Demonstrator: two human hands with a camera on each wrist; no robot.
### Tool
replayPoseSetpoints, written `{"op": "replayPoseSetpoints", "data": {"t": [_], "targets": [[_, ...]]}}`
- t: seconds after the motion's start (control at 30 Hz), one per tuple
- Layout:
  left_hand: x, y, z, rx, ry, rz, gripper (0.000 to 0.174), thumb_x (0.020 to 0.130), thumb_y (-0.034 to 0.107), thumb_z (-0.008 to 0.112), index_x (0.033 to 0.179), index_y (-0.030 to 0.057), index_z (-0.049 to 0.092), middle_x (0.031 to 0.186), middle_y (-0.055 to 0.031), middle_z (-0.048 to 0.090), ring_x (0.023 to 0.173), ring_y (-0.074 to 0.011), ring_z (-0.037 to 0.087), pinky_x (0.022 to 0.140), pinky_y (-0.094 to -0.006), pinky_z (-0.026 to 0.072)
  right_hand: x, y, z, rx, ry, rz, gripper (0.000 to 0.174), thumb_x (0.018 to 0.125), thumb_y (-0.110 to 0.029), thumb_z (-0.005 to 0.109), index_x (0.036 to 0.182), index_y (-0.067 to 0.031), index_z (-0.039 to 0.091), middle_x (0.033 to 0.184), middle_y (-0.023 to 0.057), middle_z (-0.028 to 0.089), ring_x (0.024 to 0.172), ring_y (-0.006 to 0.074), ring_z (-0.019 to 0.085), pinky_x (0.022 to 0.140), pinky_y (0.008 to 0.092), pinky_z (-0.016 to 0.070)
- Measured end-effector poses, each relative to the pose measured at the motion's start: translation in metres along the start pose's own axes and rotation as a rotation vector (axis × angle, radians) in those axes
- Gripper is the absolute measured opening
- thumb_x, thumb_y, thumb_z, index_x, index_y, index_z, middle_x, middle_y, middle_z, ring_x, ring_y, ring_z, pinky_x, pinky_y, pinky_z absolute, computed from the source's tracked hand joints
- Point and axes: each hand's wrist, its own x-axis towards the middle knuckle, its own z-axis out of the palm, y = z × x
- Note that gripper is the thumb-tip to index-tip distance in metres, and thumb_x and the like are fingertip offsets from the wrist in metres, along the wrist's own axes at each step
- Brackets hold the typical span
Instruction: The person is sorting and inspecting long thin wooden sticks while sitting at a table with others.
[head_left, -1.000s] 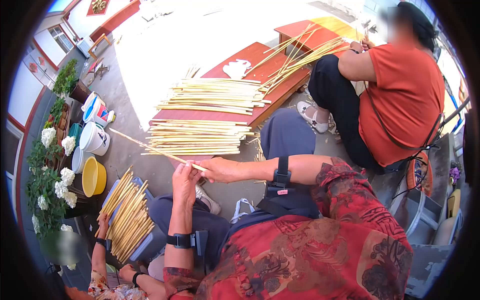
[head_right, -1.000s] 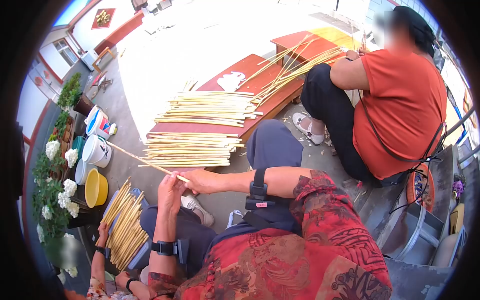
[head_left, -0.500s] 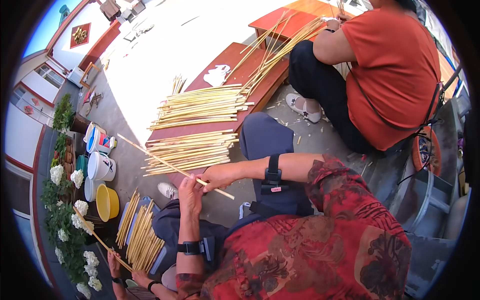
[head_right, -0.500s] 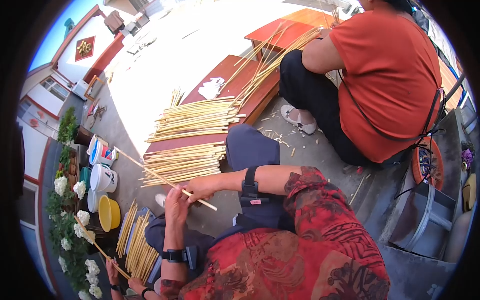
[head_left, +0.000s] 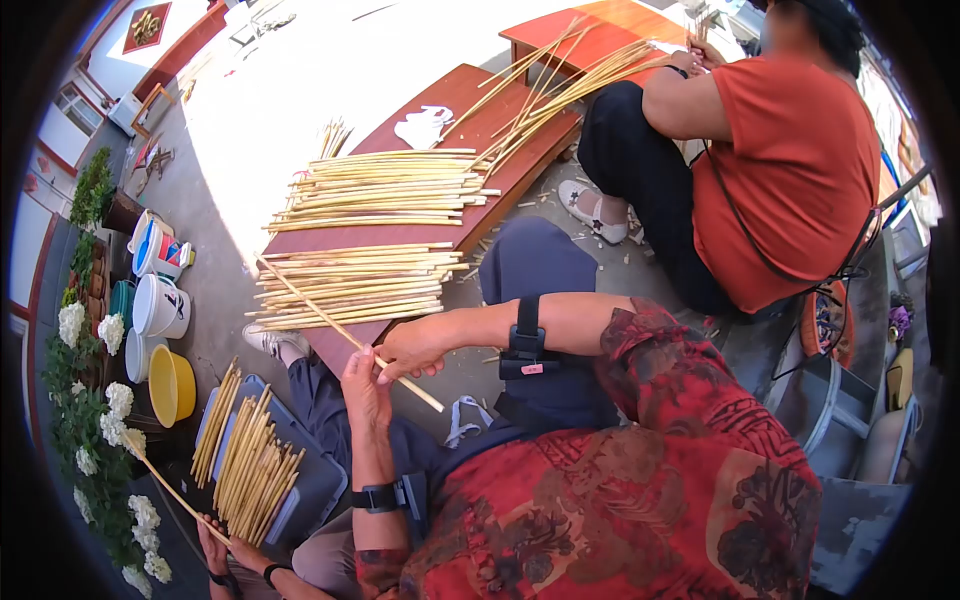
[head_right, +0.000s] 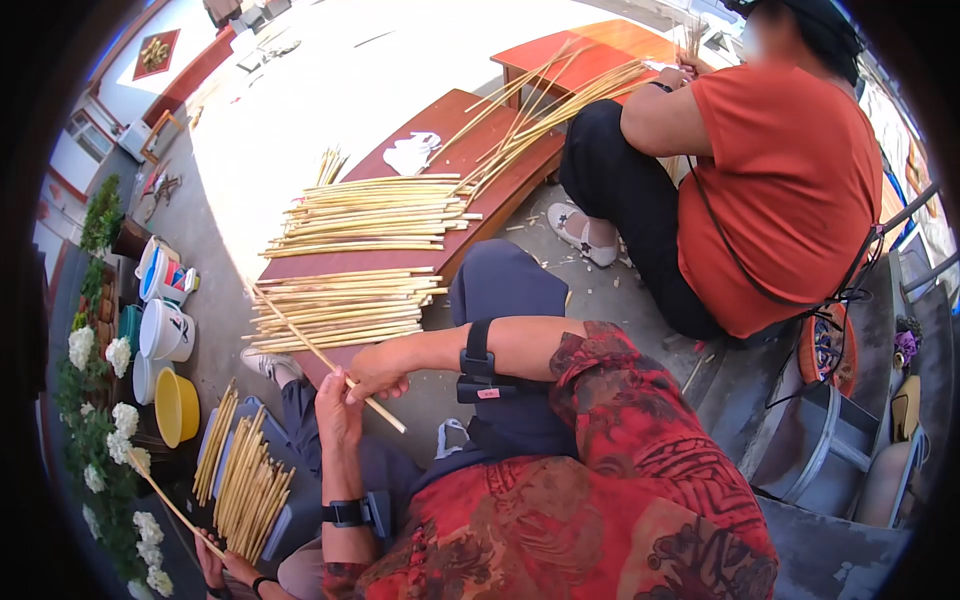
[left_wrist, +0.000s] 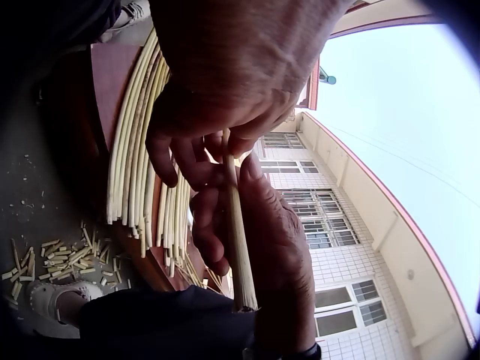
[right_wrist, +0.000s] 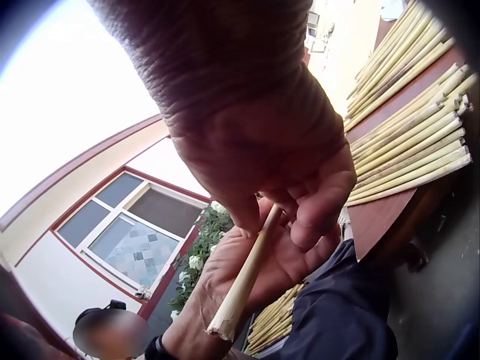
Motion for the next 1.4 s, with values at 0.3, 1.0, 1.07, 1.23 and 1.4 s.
{"op": "replayPoseSetpoints", "data": {"t": [0.3,1.0,1.07,1.23,1.4], "targets": [[0.016,-0.012,-0.006,0.036,0.145,-0.030,0.014,0.085,0.018,0.052,0.079,0.0052,0.051,0.072,-0.0041,0.057,0.057,-0.0093,0.049,0.051,-0.0222,0.0382,0.030,0.018,-0.015,-0.080,-0.181,-0.025,0.032,0.080,-0.030,0.051,0.073,0.0015,0.056,0.064,0.0084,0.057,0.049,0.0175,0.057,0.045,0.0280,0.0489],[0.043,0.028,0.043,-0.425,0.385,-0.011,0.034,0.090,0.023,0.032,0.112,0.0003,0.043,0.106,-0.0149,0.052,0.062,-0.0233,0.055,0.045,-0.0343,0.0465,0.049,0.011,-0.022,0.499,0.183,-0.050,0.028,0.075,-0.013,0.040,0.057,0.0055,0.052,0.046,0.0130,0.051,0.034,0.0188,0.051,0.031,0.0279,0.0432],[0.041,0.023,0.034,-0.453,0.385,-0.023,0.033,0.090,0.023,0.033,0.111,0.0000,0.043,0.106,-0.0147,0.053,0.064,-0.0232,0.056,0.048,-0.0341,0.0477,0.053,0.014,-0.018,0.487,0.189,-0.048,0.028,0.075,-0.014,0.041,0.058,0.0050,0.052,0.047,0.0125,0.052,0.036,0.0182,0.051,0.032,0.0272,0.0439],[0.049,0.012,0.006,-0.375,-0.284,-0.040,0.030,0.089,0.020,0.036,0.108,-0.0019,0.044,0.101,-0.0152,0.055,0.080,-0.0243,0.056,0.063,-0.0356,0.0490,0.044,0.019,-0.019,0.469,0.190,-0.044,0.028,0.080,-0.015,0.041,0.065,0.0046,0.053,0.050,0.0110,0.053,0.038,0.0159,0.053,0.034,0.0256,0.0444],[0.059,0.005,0.009,-0.233,0.115,0.002,0.030,0.088,0.020,0.038,0.106,-0.0037,0.045,0.097,-0.0160,0.055,0.081,-0.0244,0.055,0.071,-0.0375,0.0480,0.040,0.030,-0.019,0.420,0.132,-0.044,0.024,0.083,-0.015,0.043,0.072,0.0044,0.053,0.051,0.0098,0.054,0.039,0.0149,0.053,0.036,0.0250,0.0453]]}}
